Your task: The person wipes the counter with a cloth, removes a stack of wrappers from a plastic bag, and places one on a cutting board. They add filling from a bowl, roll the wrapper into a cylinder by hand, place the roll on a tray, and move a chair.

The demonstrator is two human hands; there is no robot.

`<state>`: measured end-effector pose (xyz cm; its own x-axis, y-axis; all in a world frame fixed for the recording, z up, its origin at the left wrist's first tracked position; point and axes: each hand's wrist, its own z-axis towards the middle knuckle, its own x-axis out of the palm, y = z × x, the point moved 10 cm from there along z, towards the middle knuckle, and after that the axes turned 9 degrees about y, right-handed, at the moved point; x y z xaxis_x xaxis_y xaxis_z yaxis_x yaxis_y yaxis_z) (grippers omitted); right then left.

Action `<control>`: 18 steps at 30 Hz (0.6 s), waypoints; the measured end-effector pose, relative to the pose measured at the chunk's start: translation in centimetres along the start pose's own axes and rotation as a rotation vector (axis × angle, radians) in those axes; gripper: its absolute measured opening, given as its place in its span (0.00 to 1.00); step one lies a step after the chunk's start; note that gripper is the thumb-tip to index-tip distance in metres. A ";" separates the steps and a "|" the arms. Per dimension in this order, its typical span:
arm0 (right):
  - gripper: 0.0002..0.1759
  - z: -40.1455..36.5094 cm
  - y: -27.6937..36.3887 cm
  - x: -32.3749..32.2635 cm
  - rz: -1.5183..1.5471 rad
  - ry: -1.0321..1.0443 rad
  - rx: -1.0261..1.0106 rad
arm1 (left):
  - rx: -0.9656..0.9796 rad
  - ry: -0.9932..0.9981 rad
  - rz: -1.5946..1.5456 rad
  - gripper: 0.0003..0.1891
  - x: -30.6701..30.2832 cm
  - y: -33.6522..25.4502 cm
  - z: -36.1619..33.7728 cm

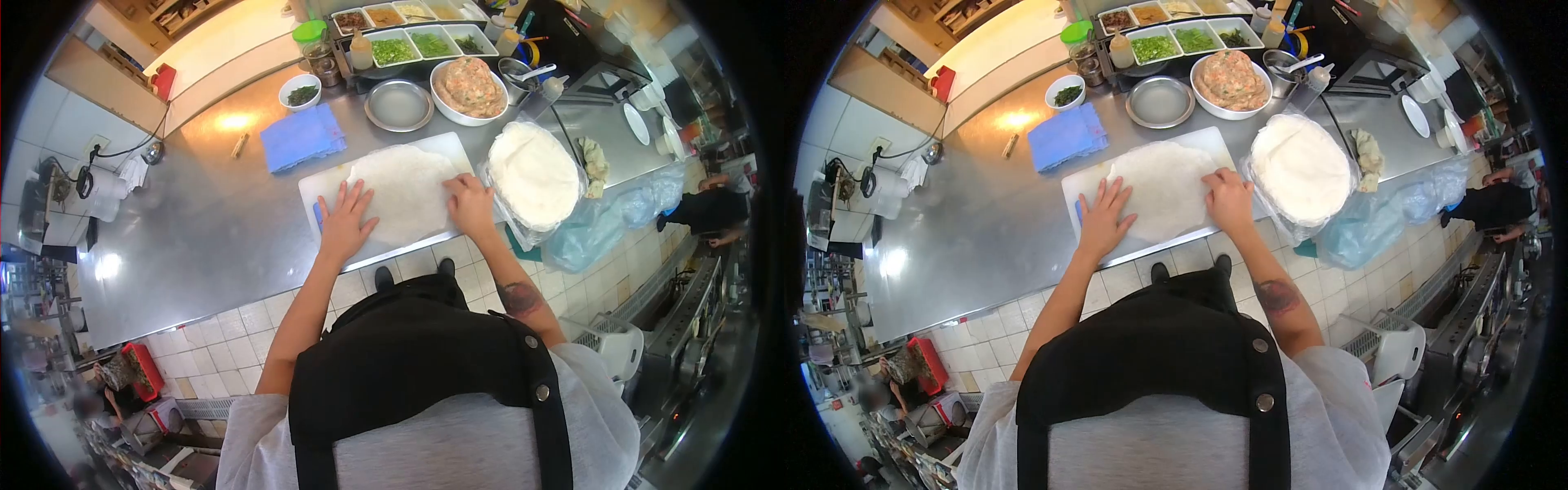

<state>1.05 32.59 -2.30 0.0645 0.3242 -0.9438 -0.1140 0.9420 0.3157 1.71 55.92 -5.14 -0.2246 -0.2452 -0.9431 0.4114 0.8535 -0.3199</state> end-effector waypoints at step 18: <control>0.08 16.3 5.1 5.7 -0.294 0.065 -0.197 | 0.019 -0.048 -0.095 0.34 -0.5 0.7 -4.8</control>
<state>17.02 40.69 -4.46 0.0601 0.0299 -0.9977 -0.2892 0.9572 0.0112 -2.16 58.86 -4.40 -0.2207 -0.3471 -0.9115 0.4072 0.8164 -0.4095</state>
